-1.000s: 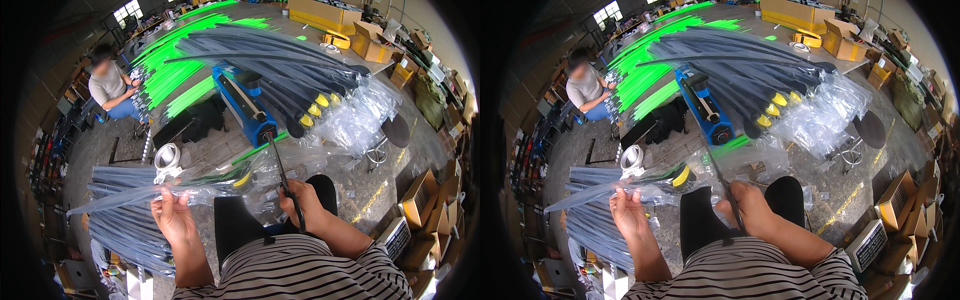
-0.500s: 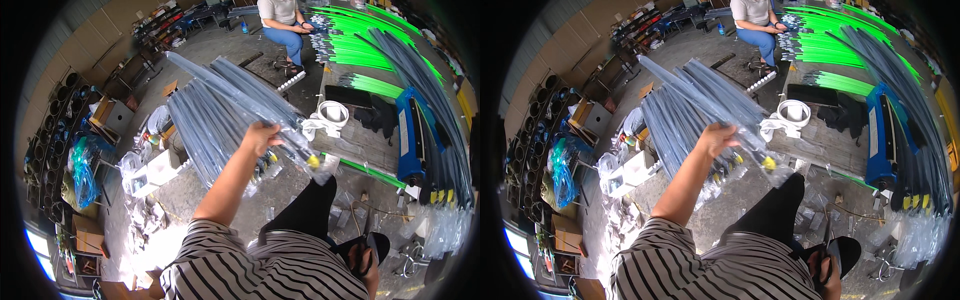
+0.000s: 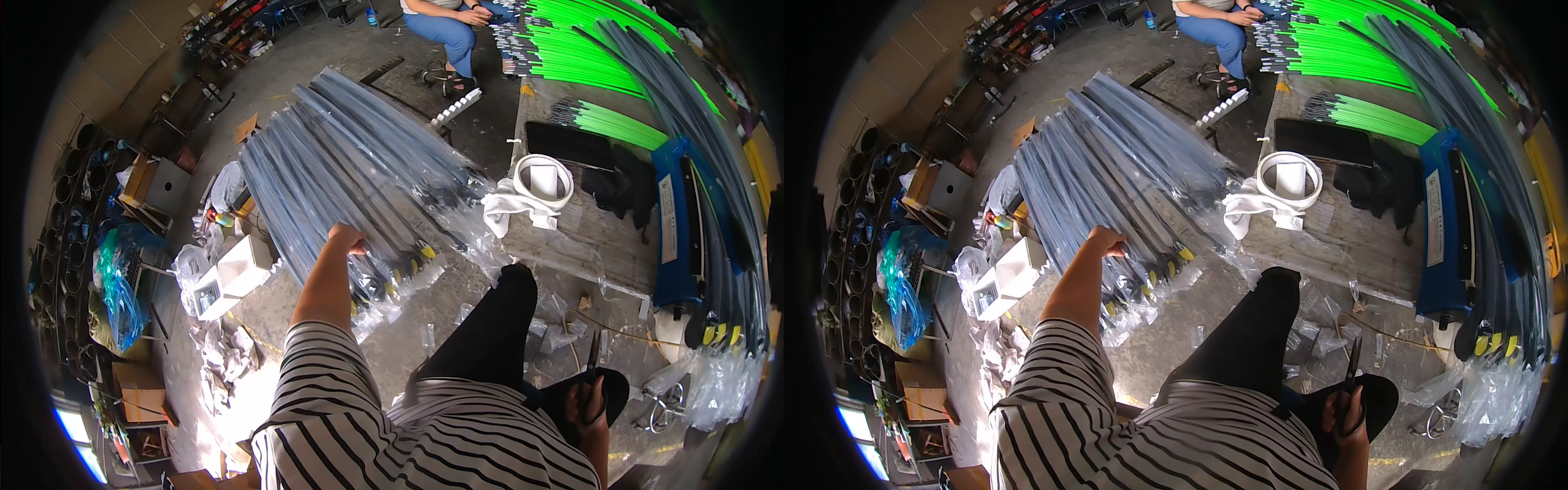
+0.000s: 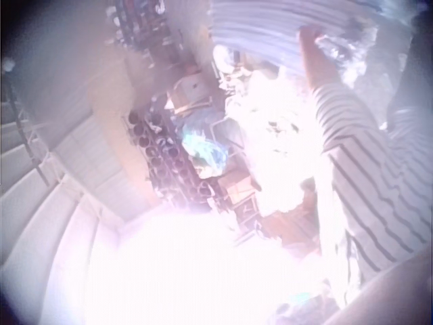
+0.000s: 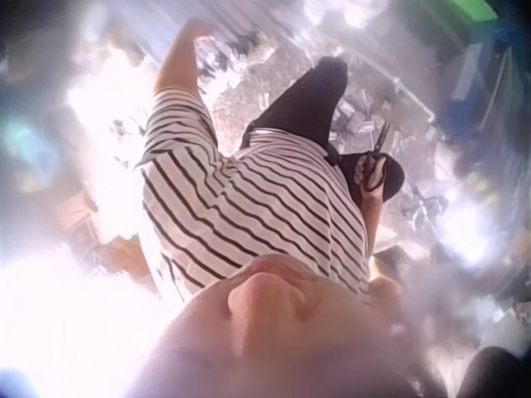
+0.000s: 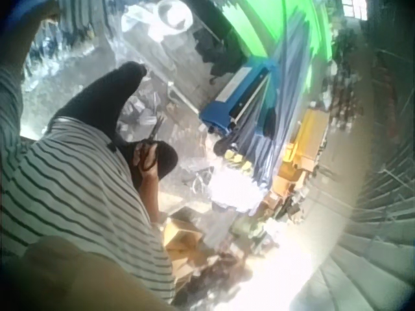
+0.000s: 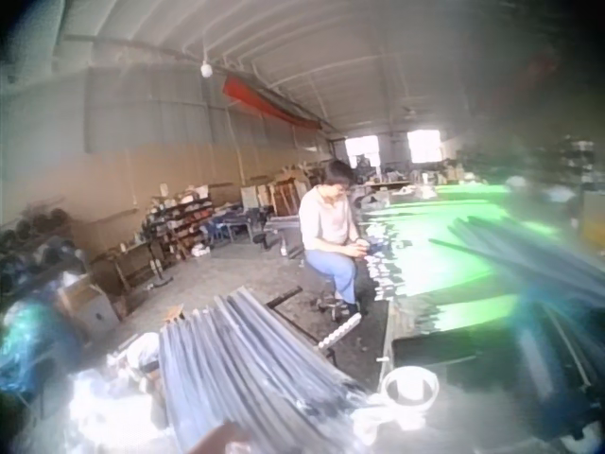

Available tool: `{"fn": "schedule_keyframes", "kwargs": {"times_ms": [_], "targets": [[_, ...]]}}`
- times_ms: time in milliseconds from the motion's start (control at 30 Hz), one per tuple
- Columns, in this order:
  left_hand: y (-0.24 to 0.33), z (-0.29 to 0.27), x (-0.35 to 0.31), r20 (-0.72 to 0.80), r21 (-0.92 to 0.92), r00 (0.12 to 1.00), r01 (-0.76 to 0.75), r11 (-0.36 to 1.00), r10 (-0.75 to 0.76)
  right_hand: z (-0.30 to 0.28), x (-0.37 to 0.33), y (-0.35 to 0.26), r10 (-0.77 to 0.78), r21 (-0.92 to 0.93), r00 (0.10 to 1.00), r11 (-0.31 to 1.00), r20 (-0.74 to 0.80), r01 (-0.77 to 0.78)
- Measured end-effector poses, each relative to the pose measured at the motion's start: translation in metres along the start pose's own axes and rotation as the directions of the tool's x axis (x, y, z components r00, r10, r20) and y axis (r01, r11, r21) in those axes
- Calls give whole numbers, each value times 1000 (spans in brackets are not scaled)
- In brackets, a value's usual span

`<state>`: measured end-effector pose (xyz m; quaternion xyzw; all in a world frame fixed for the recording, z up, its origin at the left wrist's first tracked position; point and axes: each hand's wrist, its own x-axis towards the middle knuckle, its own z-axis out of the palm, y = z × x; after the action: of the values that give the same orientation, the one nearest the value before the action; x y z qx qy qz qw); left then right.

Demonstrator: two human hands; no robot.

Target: The person sits in a workshop and repeatedly cuts the plastic wrapping off bundles of long, thin gray rods using a pair of scissors. The person holds the wrapped bundle in one hand and uses the scissors in the other to slice the plastic, then sets the bundle aside.

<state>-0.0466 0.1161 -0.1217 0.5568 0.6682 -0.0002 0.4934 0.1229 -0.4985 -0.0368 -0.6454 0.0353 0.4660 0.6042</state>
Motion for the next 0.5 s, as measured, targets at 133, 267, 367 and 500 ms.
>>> {"fn": "schedule_keyframes", "kwargs": {"times_ms": [133, 267, 367, 500], "targets": [[43, 21, -41, -100, 415, 984, -93, 905, 147, -16, 18, 25, 99, 272, 995, 957, 16, -100], [73, -39, -20, -117, 678, 642, -506, 533, 758, -32, 53, 51, 148, 533, 968, 813, 204, -236], [170, -12, -142, -118, -10, 592, -803, 595, 797, -30, 62, 42, 57, 580, 981, 799, 184, -156], [257, 76, -363, 132, -356, 277, -883, 306, 952, -39, 71, 50, 58, 656, 972, 729, 226, -196]]}}
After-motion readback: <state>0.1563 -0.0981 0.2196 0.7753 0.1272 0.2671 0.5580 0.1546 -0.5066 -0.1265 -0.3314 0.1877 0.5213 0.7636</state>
